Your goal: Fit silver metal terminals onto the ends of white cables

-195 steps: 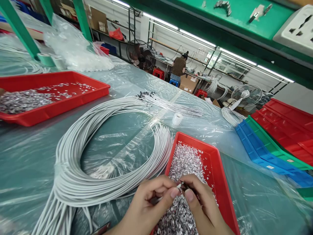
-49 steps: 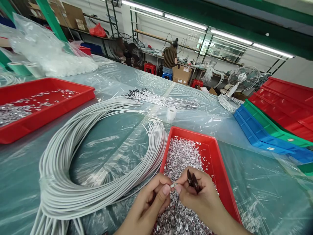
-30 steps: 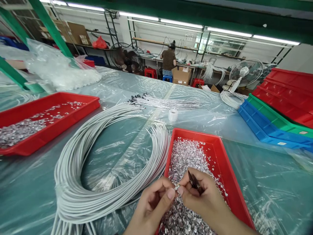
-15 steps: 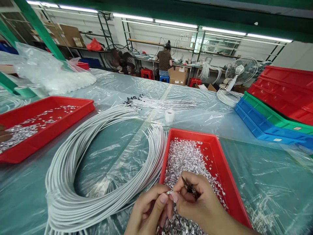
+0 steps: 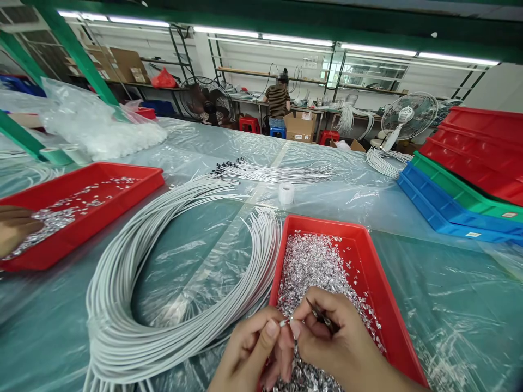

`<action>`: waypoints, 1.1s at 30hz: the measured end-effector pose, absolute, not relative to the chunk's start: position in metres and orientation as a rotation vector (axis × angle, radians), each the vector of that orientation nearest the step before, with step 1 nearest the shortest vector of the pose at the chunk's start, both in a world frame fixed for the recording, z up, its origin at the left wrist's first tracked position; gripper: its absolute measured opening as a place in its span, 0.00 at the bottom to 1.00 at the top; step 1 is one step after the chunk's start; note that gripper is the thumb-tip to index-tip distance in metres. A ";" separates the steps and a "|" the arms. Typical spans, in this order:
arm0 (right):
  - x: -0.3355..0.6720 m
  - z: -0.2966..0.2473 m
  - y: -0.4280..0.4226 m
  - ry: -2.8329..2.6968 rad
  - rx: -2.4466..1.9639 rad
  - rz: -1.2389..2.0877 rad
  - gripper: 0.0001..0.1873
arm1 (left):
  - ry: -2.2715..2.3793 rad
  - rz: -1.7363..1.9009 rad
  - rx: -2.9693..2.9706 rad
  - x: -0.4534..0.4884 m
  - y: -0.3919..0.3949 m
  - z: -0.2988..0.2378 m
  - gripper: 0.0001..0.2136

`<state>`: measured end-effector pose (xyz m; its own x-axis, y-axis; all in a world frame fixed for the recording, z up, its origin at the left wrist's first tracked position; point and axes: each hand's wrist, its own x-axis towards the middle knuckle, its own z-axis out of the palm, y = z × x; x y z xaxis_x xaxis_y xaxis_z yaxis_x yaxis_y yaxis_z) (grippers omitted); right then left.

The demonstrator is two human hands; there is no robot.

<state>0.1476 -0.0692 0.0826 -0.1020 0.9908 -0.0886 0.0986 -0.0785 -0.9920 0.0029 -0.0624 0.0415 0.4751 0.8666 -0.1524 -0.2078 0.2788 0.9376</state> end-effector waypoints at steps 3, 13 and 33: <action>0.149 0.081 -0.067 -1.342 -1.275 1.294 0.06 | 0.732 0.796 0.999 0.002 -0.062 0.041 0.21; 0.155 0.077 -0.059 -1.401 -1.287 1.210 0.07 | 0.481 0.738 0.840 -0.006 -0.056 0.048 0.19; 0.167 0.085 -0.056 -1.513 -1.264 0.940 0.12 | 0.842 1.368 1.878 -0.009 -0.056 0.042 0.07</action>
<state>0.1671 -0.0557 0.0852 -0.0480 0.9836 0.1738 0.2796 0.1803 -0.9431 -0.0089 -0.0559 0.0423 0.2462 0.8057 0.5388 0.1176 -0.5766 0.8085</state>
